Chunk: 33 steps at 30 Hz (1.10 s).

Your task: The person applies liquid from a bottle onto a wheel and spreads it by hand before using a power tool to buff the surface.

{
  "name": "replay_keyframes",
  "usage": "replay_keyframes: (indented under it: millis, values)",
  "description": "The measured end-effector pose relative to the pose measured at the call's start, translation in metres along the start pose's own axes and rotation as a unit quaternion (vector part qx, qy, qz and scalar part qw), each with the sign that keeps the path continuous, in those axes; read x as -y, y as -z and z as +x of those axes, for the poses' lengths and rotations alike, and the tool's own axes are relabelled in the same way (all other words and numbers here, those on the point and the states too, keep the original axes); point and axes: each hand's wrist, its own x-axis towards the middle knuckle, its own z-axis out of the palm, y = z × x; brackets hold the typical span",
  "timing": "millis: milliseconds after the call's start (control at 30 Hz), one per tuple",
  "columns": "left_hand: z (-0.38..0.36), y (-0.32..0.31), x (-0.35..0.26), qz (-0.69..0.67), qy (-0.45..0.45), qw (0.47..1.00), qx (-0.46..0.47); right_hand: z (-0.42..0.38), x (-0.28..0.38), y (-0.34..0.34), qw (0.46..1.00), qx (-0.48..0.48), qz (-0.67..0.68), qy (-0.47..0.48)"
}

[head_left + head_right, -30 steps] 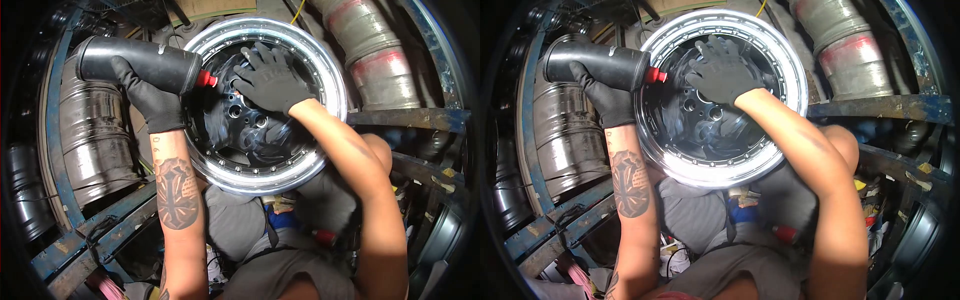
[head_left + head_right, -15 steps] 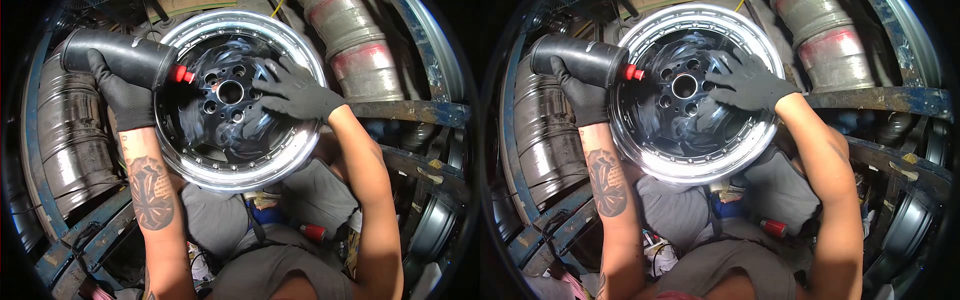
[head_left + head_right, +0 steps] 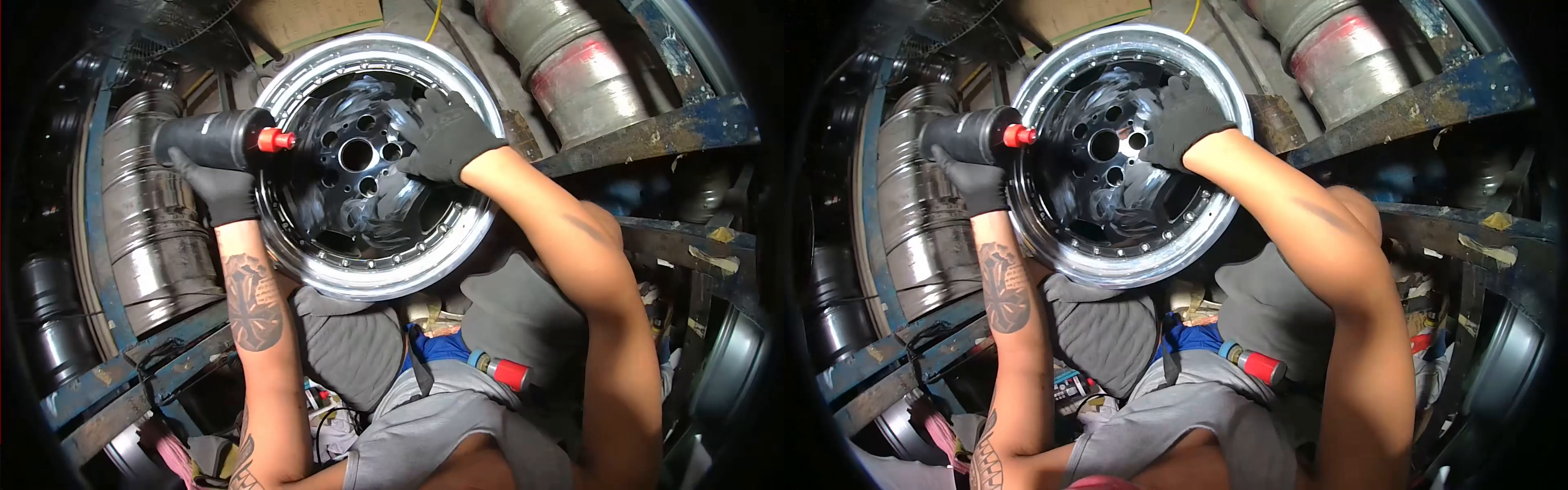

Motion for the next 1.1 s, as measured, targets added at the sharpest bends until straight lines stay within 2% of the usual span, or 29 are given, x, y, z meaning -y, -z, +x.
replay_keyframes:
  millis: [67, 133, 200, 267, 300, 333, 400, 433, 467, 533, 567, 600, 667, 733, 767, 800, 833, 867, 933, 967, 1000, 1067, 1100]
  values:
    - [-0.011, -0.006, 0.005, -0.020, 0.019, 1.000, -0.012, -0.006, 0.002, 0.051, 0.991, 0.134, -0.009, -0.001]
    - [-0.019, -0.011, 0.013, -0.028, 0.002, 0.999, -0.029, -0.016, -0.008, 0.046, 0.996, 0.067, 0.055, -0.013]
    - [-0.026, -0.018, 0.017, -0.081, 0.045, 0.995, -0.021, -0.016, -0.017, 0.036, 0.995, 0.031, 0.097, -0.008]
    - [-0.038, -0.032, 0.021, -0.089, 0.063, 0.994, 0.000, 0.006, -0.025, 0.003, 0.993, -0.048, 0.110, 0.002]
    - [-0.041, -0.032, 0.022, -0.101, 0.071, 0.992, 0.035, 0.020, -0.022, -0.010, 0.996, -0.072, 0.058, 0.001]
    - [-0.045, -0.033, 0.022, -0.113, 0.079, 0.988, 0.070, 0.026, -0.018, -0.009, 0.998, -0.038, 0.042, 0.008]
    - [-0.056, -0.034, 0.020, -0.123, 0.051, 0.987, 0.094, 0.030, -0.011, -0.006, 0.995, 0.029, 0.091, -0.029]
    - [-0.064, -0.036, 0.019, -0.127, 0.040, 0.986, 0.100, 0.028, -0.002, 0.015, 0.996, 0.048, 0.056, -0.042]
    - [-0.067, -0.032, 0.018, -0.121, 0.036, 0.988, 0.094, 0.020, 0.001, 0.027, 0.999, 0.030, 0.040, 0.019]
    - [-0.071, -0.023, 0.013, -0.122, 0.036, 0.988, 0.083, -0.002, 0.002, 0.066, 0.992, 0.052, 0.118, 0.012]
    - [-0.077, -0.027, 0.008, -0.125, 0.034, 0.988, 0.079, -0.004, -0.005, 0.054, 0.988, -0.007, 0.141, 0.058]
    - [-0.085, -0.036, 0.006, -0.106, 0.000, 0.994, 0.020, -0.008, -0.009, 0.063, 0.984, 0.026, 0.165, 0.064]
    - [-0.095, -0.048, -0.001, -0.110, -0.045, 0.993, 0.018, -0.005, -0.008, 0.057, 0.953, -0.086, 0.273, 0.097]
    - [-0.098, -0.056, -0.013, -0.068, -0.157, 0.985, 0.030, 0.007, -0.003, 0.078, 0.910, -0.057, 0.356, 0.203]
    - [-0.100, -0.053, -0.022, -0.065, -0.140, 0.987, 0.045, 0.023, 0.008, 0.059, 0.865, -0.116, 0.454, 0.178]
    - [-0.107, -0.059, -0.033, -0.040, -0.162, 0.983, 0.072, 0.031, 0.019, 0.057, 0.823, -0.149, 0.521, 0.172]
    - [-0.118, -0.071, -0.040, -0.068, -0.158, 0.982, 0.075, 0.029, 0.028, 0.067, 0.736, -0.156, 0.640, 0.156]
    - [-0.130, -0.081, -0.045, -0.098, -0.155, 0.980, 0.075, 0.027, 0.039, 0.076, 0.634, -0.155, 0.745, 0.138]
    - [-0.145, -0.093, -0.043, -0.102, -0.199, 0.973, 0.062, 0.031, 0.065, 0.084, 0.341, -0.121, 0.927, 0.096]
    - [-0.149, -0.095, -0.039, -0.159, -0.166, 0.966, 0.118, 0.028, 0.075, 0.086, 0.241, -0.125, 0.959, 0.075]
    - [-0.159, -0.106, -0.027, -0.113, -0.230, 0.961, 0.103, 0.028, 0.084, 0.084, 0.187, -0.130, 0.971, 0.075]
    - [-0.177, -0.124, -0.003, -0.104, -0.260, 0.959, 0.043, 0.040, 0.083, 0.055, 0.099, -0.044, 0.990, 0.089]
    - [-0.191, -0.135, -0.006, -0.136, -0.238, 0.961, 0.027, 0.030, 0.088, 0.066, 0.118, -0.101, 0.985, 0.071]
